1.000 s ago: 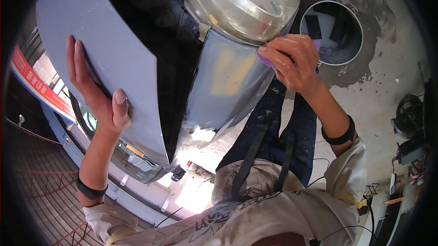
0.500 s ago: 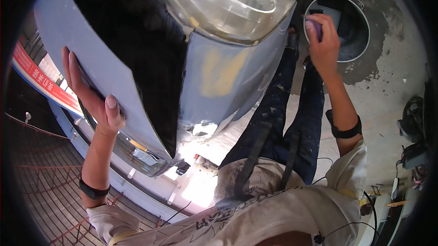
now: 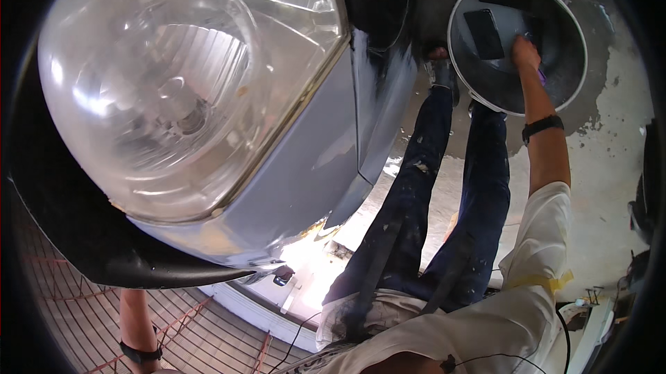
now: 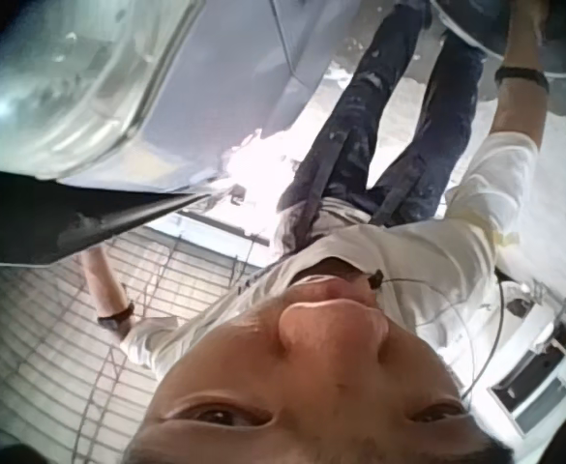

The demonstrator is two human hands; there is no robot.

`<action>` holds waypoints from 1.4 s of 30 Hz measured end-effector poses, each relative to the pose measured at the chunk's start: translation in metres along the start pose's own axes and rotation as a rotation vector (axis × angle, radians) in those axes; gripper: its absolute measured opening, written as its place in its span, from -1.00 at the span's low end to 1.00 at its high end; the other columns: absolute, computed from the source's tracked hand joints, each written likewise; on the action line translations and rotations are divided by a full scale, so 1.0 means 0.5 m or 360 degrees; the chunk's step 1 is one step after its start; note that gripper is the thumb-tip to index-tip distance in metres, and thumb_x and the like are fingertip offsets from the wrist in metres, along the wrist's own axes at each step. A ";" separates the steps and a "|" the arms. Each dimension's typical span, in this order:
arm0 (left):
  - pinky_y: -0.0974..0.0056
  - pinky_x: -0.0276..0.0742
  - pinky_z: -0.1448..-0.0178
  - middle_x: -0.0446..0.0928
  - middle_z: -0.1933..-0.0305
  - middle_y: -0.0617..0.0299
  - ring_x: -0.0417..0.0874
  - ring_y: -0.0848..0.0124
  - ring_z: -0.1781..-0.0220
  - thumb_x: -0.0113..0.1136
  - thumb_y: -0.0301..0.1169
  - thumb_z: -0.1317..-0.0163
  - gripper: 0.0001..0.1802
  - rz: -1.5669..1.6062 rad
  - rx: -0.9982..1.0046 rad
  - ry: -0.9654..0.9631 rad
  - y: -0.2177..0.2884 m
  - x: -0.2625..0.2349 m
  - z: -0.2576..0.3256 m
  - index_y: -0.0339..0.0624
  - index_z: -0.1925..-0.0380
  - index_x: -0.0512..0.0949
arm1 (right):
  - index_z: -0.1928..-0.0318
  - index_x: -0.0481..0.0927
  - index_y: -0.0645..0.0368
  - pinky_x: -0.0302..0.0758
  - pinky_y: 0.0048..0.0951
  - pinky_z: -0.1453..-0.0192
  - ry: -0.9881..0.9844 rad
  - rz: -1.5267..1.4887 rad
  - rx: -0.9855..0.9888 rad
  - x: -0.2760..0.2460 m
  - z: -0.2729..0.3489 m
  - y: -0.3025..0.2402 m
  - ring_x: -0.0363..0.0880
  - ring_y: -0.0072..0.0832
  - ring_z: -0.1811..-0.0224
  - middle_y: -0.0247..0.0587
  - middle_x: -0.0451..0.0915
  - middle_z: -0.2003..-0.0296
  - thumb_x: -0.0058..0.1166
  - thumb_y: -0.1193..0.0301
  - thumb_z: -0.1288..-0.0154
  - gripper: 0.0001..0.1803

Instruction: Sanding the surface of a car hood and fender using a sanding block and water.

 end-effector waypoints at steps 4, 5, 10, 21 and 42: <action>-0.11 -0.13 -0.70 -0.03 -0.66 -0.16 -0.02 -0.06 -0.71 -0.18 0.31 -0.39 0.04 0.0021 -0.0008 0.0030 -0.001 0.005 0.007 -0.33 -0.58 0.01 | -0.12 0.63 0.12 0.55 0.05 -0.30 0.0006 -0.0011 -0.0221 -0.007 -0.025 -0.021 0.63 0.10 -0.24 0.11 0.66 -0.15 0.00 0.34 -0.45 -0.67; -0.11 -0.13 -0.70 -0.03 -0.66 -0.17 -0.02 -0.06 -0.71 -0.18 0.30 -0.40 0.04 0.0027 0.0000 0.0018 0.005 0.014 0.000 -0.33 -0.58 0.01 | -0.10 0.64 0.18 0.55 0.01 -0.31 0.0120 -0.0135 -0.0171 -0.023 -0.002 -0.008 0.63 0.09 -0.24 0.14 0.67 -0.12 0.04 0.34 -0.43 -0.67; -0.11 -0.12 -0.69 -0.04 -0.66 -0.18 -0.02 -0.05 -0.71 -0.17 0.29 -0.41 0.03 -0.0066 0.0133 0.0062 0.031 -0.033 -0.037 -0.34 -0.58 0.00 | 0.01 0.67 0.15 0.52 -0.34 0.10 -0.0048 -0.2167 0.0079 -0.154 0.348 -0.216 0.60 -0.47 0.23 -0.29 0.68 0.24 0.20 0.40 -0.40 -0.80; -0.15 -0.20 -0.69 0.12 -0.66 -0.08 0.04 -0.08 -0.70 0.00 0.11 -0.37 -0.11 -0.0148 0.0609 0.0171 0.077 -0.051 -0.132 -0.26 -0.55 0.21 | 0.07 0.55 0.14 0.55 -0.43 0.11 -0.0670 -0.3335 0.0259 -0.561 0.983 -0.550 0.58 -0.58 0.22 -0.36 0.60 0.25 0.18 0.34 -0.48 -0.83; -0.21 -0.26 -0.73 0.08 -0.68 -0.02 -0.05 0.00 -0.73 0.01 0.20 -0.34 -0.13 0.0133 0.0295 0.0441 0.067 -0.076 -0.231 -0.07 -0.53 0.29 | -0.18 0.54 0.40 0.67 -0.16 -0.08 0.0038 -0.2904 0.0105 -0.544 0.903 -0.559 0.73 -0.22 0.06 -0.05 0.68 -0.05 0.24 0.24 -0.48 -0.51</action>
Point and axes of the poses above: each hand's wrist, its own z-axis away from the middle knuckle, its own x-axis out of the palm, y = z × x, the point moved 6 cm from there along -z, towards the middle knuckle
